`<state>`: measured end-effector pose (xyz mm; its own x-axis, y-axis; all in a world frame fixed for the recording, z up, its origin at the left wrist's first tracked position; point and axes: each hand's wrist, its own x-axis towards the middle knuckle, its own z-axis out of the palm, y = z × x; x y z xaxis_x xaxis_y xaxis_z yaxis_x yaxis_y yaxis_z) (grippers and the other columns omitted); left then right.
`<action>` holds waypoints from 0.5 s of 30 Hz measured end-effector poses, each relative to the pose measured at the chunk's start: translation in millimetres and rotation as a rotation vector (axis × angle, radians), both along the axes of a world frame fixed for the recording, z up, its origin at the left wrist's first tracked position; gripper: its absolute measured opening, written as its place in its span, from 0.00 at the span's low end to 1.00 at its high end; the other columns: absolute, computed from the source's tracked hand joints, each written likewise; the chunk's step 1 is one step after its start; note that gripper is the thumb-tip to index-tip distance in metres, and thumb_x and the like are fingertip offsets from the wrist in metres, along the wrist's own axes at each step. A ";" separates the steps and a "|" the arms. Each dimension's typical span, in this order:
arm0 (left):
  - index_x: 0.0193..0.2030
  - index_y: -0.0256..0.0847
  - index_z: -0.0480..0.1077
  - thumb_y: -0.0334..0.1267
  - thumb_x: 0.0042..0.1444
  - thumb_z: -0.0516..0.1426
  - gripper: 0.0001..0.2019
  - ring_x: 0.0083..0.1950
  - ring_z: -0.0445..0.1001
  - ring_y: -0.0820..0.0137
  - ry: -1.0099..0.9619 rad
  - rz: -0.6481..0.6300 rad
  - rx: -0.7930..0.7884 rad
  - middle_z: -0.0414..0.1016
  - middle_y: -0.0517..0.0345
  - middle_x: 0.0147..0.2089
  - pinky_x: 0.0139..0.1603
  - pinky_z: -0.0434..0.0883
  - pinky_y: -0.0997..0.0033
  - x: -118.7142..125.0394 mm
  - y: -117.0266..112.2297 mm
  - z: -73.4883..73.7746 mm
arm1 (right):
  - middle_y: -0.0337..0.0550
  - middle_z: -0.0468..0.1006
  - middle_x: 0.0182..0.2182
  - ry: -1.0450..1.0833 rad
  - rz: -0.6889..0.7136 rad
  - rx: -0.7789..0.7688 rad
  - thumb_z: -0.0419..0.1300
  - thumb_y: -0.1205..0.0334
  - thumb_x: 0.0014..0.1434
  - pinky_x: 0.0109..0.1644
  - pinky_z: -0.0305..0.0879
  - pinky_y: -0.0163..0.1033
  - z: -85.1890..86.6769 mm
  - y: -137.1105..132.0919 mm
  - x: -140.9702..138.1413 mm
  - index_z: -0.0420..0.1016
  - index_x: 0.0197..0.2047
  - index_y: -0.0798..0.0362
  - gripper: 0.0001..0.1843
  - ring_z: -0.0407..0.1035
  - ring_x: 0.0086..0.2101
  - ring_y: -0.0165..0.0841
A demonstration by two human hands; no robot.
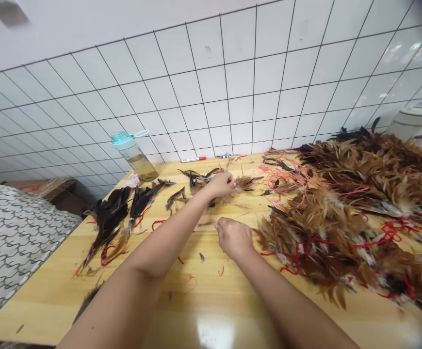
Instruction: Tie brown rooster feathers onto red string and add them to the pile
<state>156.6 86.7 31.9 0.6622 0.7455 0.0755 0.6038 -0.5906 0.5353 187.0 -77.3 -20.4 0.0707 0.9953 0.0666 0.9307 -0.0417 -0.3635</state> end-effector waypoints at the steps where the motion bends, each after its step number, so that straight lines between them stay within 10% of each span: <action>1: 0.25 0.39 0.63 0.31 0.51 0.56 0.06 0.30 0.69 0.70 -0.036 0.006 -0.057 0.68 0.60 0.25 0.35 0.67 0.71 -2.1 -1.4 -0.8 | 0.45 0.82 0.38 0.005 -0.004 0.002 0.46 0.57 0.66 0.34 0.63 0.38 -0.3 0.2 0.0 0.73 0.40 0.48 0.15 0.76 0.37 0.38; 7: 0.26 0.38 0.60 0.33 0.56 0.53 0.09 0.21 0.62 0.79 -0.238 0.008 -0.390 0.62 0.65 0.21 0.25 0.63 0.78 4.6 -22.5 -13.5 | 0.45 0.82 0.38 0.013 -0.004 0.003 0.46 0.58 0.66 0.34 0.63 0.37 0.7 -1.1 -0.4 0.73 0.40 0.48 0.15 0.77 0.36 0.38; 15: 0.38 0.34 0.67 0.29 0.55 0.55 0.04 0.30 0.74 0.75 -0.299 -0.098 -0.567 0.75 0.54 0.32 0.37 0.72 0.72 12.1 -53.8 -16.2 | 0.49 0.82 0.38 -0.054 0.000 -0.043 0.45 0.61 0.65 0.33 0.63 0.38 3.1 0.0 -2.0 0.73 0.42 0.51 0.16 0.77 0.37 0.39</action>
<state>168.7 32.8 15.7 0.7404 0.6614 -0.1201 0.3379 -0.2118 0.9170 185.1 -77.3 -17.4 0.0681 0.9973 0.0278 0.9490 -0.0561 -0.3103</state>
